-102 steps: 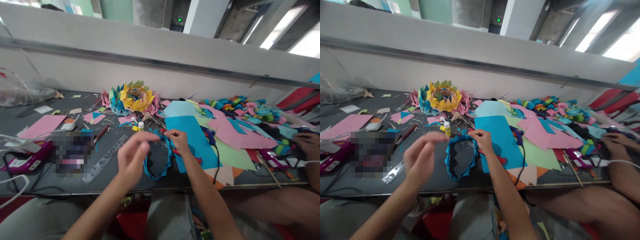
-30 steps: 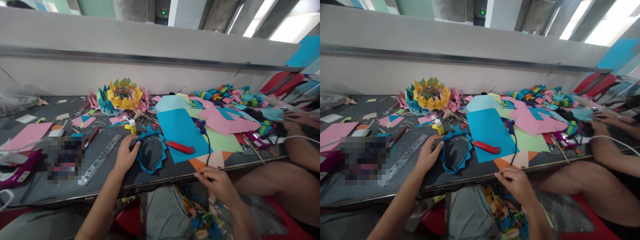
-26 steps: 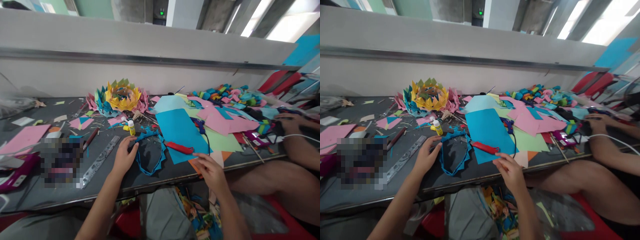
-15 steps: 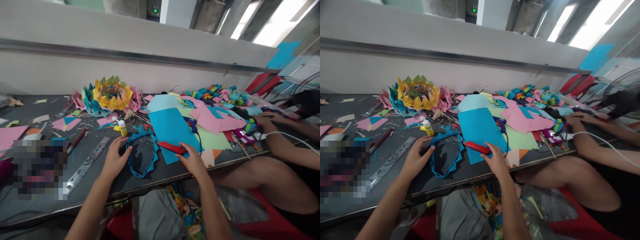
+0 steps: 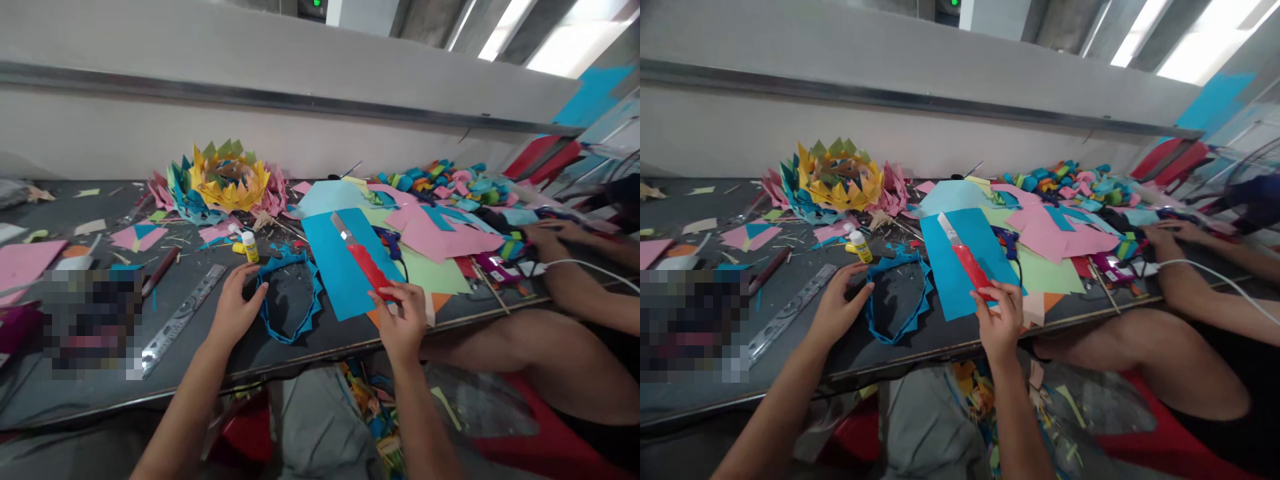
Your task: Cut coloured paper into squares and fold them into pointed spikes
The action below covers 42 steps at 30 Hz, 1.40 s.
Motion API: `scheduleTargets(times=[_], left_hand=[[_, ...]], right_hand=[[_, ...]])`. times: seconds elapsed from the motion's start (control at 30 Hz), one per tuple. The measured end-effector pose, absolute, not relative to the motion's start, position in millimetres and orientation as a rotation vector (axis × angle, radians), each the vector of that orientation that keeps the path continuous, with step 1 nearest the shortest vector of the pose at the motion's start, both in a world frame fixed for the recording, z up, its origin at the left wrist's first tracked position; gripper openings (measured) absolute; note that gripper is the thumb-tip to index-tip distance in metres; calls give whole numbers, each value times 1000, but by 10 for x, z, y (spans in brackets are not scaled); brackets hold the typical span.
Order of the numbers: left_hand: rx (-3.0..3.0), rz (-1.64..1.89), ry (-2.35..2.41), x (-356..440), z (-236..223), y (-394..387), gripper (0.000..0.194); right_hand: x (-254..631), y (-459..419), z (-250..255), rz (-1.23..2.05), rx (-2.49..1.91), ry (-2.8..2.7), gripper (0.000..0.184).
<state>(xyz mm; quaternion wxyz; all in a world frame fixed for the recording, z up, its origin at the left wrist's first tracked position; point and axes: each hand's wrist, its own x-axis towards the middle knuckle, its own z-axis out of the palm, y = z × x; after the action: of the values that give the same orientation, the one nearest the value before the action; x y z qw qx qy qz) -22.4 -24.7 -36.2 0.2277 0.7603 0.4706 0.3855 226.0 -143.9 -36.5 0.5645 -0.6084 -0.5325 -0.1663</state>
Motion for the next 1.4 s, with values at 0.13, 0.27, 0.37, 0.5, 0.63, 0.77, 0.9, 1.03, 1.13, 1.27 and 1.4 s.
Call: scheduleTargets(times=[0.13,0.27,0.37,0.5,0.63,0.77,0.9,1.03,1.13,1.27,1.4], left_hand=[[2084,1060,1296,-227,-356,-254,31],[2080,1064,1310,-220,-344,-263,31],[2075,1062,1317,-215,-331,-271,30],[2063,1081,1304,-212,-317,-275,29],[2064,1092,1298,-213,-326,-271,29],[2068,1080,1306,-212,-343,-264,28],[2085,1040,1297,-211,-350,-264,29],[2089,1024,1277,-219,-359,-270,28],[2102,1031,1271,-224,-368,-273,30],[2112,1059,1280,-223,-366,-283,28],[2112,1041,1285,-221,-358,-296,26]], right_hand=[[2060,-1467,-289,-445,-1309,-1334,21],[1914,-1493,-239,-403,-1231,-1312,32],[1846,-1496,-230,-284,-1148,-1236,35],[1766,-1495,-217,-180,-1087,-1183,32],[1706,-1498,-209,-164,-1065,-1166,28],[1676,-1500,-243,-146,-1084,-1176,28],[1661,-1494,-283,-140,-1094,-1186,26],[1656,-1488,-314,-240,-1153,-1270,29],[1652,-1494,-356,-267,-1197,-1321,38],[1637,-1505,-419,-232,-1207,-1337,50],[1598,-1498,-433,-192,-1199,-1315,48]])
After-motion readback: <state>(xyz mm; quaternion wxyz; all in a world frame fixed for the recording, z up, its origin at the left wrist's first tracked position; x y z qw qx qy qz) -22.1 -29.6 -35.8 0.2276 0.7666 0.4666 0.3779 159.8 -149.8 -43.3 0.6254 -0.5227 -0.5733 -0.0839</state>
